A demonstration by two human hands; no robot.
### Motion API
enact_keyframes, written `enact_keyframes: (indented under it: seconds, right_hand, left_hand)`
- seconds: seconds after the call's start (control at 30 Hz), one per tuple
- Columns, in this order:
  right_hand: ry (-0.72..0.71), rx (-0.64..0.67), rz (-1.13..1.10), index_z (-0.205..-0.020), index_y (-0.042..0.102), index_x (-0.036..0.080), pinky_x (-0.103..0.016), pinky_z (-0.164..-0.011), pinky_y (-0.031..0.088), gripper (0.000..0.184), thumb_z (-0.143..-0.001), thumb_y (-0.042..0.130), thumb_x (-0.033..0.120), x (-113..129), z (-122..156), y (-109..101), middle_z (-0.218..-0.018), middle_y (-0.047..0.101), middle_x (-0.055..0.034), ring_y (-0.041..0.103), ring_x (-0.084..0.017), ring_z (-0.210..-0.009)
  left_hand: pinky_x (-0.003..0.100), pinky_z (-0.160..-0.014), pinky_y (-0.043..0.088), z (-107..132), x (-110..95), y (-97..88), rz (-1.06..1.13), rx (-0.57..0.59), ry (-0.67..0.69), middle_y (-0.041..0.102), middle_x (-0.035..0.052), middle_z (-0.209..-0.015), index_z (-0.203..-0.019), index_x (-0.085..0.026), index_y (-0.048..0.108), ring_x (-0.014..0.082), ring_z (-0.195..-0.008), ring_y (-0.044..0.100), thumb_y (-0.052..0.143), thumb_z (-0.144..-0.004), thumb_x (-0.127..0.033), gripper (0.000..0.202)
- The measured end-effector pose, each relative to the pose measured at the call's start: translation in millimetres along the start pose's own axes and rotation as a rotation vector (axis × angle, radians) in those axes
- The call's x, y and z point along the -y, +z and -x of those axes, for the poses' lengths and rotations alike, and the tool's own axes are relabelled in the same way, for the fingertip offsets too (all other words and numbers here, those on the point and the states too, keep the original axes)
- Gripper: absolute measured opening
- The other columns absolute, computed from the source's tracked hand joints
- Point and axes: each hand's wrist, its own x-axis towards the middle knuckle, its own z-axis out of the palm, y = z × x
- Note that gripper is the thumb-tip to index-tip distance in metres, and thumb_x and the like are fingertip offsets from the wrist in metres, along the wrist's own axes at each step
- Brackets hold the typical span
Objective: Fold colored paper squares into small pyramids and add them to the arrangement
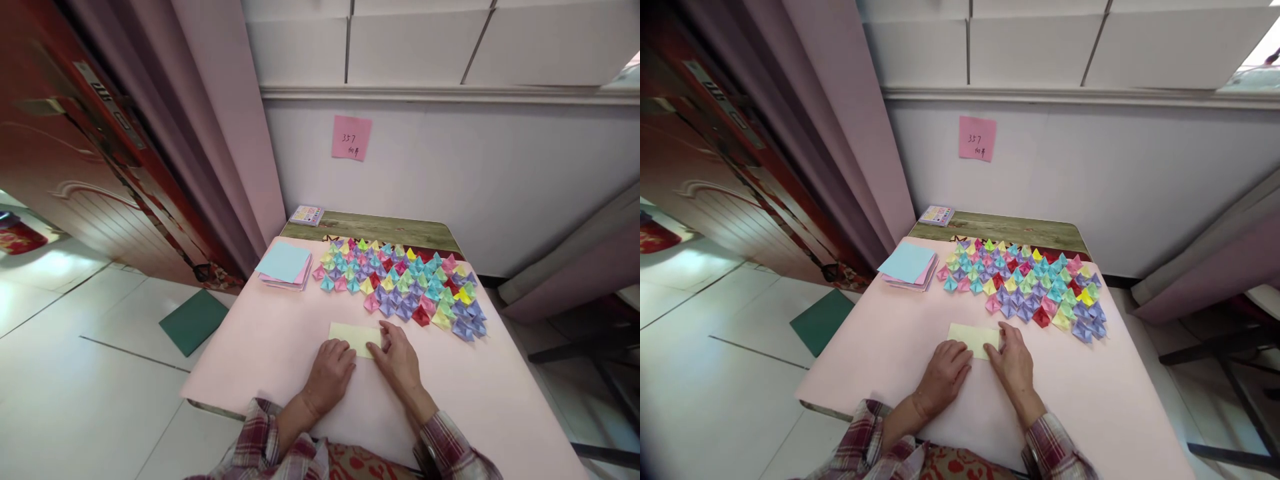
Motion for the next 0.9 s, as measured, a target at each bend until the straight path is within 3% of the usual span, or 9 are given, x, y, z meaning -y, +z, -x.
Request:
enact_keyframes:
  seconds: [0.1, 0.23, 0.37, 0.6, 0.7, 0.8, 0.87, 0.9]
  right_hand:
    - [-0.023, 0.071, 0.153, -0.116, 0.055, 0.021, -0.03, -0.07, 0.045, 0.046, -0.077, 0.064, 0.044, 8.6, -10.3, -5.3, -0.115, 0.061, -0.0091, 0.064, -0.022, -0.091]
    - [0.049, 0.221, 0.309, -0.105, 0.057, 0.022, -0.031, -0.066, 0.041, 0.051, -0.065, 0.076, 0.048, 21.4, -24.7, -10.4, -0.091, 0.069, -0.0074, 0.067, -0.027, -0.086]
    - [0.074, 0.255, 0.208, -0.089, 0.065, 0.023, -0.03, -0.062, 0.039, 0.041, -0.059, 0.079, 0.048, 23.4, -27.8, -12.0, -0.082, 0.071, -0.0072, 0.067, -0.029, -0.084]
    - [0.063, 0.214, -0.034, -0.07, 0.064, 0.021, -0.025, -0.056, 0.037, 0.017, -0.065, 0.072, 0.036, 15.9, -12.7, -13.6, -0.07, 0.068, -0.0012, 0.063, -0.019, -0.067]
    - [0.076, 0.191, -0.251, -0.083, 0.062, 0.02, -0.024, -0.054, 0.043, 0.02, -0.075, 0.064, 0.038, 16.4, -11.1, -16.9, -0.071, 0.068, -0.0008, 0.062, -0.016, -0.062]
    - [0.13, 0.131, -0.699, -0.101, 0.059, 0.018, -0.027, -0.057, 0.051, 0.038, -0.074, 0.068, 0.043, 26.4, -10.9, -24.7, -0.086, 0.071, -0.0047, 0.066, -0.019, -0.071]
    - [0.169, 0.057, -0.925, -0.11, 0.057, 0.018, -0.029, -0.06, 0.054, 0.052, -0.069, 0.075, 0.045, 39.0, -9.1, -31.3, -0.093, 0.07, -0.0064, 0.066, -0.021, -0.077]
    - [0.163, 0.029, -0.981, -0.116, 0.055, 0.019, -0.03, -0.06, 0.054, 0.058, -0.068, 0.076, 0.045, 46.1, -7.3, -34.6, -0.097, 0.07, -0.007, 0.066, -0.021, -0.078]
  left_hand:
    - [0.046, -0.09, 0.046, 0.7, 1.2, 2.0, 0.003, -0.028, 0.019, 0.061, 0.0099, -0.105, -0.109, -0.023, 0.059, 0.0254, -0.102, 0.056, 0.05, -0.089, -0.017, 0.023]
    - [0.046, -0.092, 0.046, 3.7, 2.3, -0.1, 0.01, -0.037, 0.028, 0.062, 0.01, -0.107, -0.109, -0.023, 0.06, 0.0254, -0.103, 0.056, 0.049, -0.089, -0.015, 0.024]
    - [0.045, -0.096, 0.046, 6.3, 5.2, -3.3, 0.085, -0.026, 0.0, 0.063, 0.0095, -0.109, -0.108, -0.022, 0.062, 0.0243, -0.106, 0.055, 0.05, -0.089, -0.013, 0.024]
    - [0.043, -0.093, 0.047, 5.0, 6.1, -9.8, 0.237, -0.137, -0.051, 0.067, 0.0094, -0.102, -0.098, -0.022, 0.068, 0.0227, -0.1, 0.059, 0.052, -0.089, -0.018, 0.018]
    - [0.04, -0.083, 0.049, -1.2, 1.3, -19.4, 0.355, -0.145, -0.209, 0.067, 0.0076, -0.084, -0.082, -0.022, 0.069, 0.0222, -0.085, 0.061, 0.056, -0.089, -0.03, 0.017]
    - [0.031, -0.064, 0.049, -15.2, -10.0, -29.9, 0.669, 0.037, -0.517, 0.062, 0.0039, -0.062, -0.06, -0.019, 0.063, 0.0183, -0.064, 0.059, 0.061, -0.084, -0.048, 0.037]
    - [0.029, -0.06, 0.049, -28.7, -21.7, -35.3, 1.026, 0.191, -0.702, 0.066, 0.0057, -0.068, -0.067, -0.016, 0.067, 0.0182, -0.064, 0.062, 0.063, -0.08, -0.056, 0.041]
    - [0.03, -0.064, 0.051, -36.0, -28.1, -37.6, 1.207, 0.198, -0.759, 0.07, 0.0082, -0.081, -0.081, -0.016, 0.07, 0.0191, -0.072, 0.065, 0.065, -0.079, -0.056, 0.041]
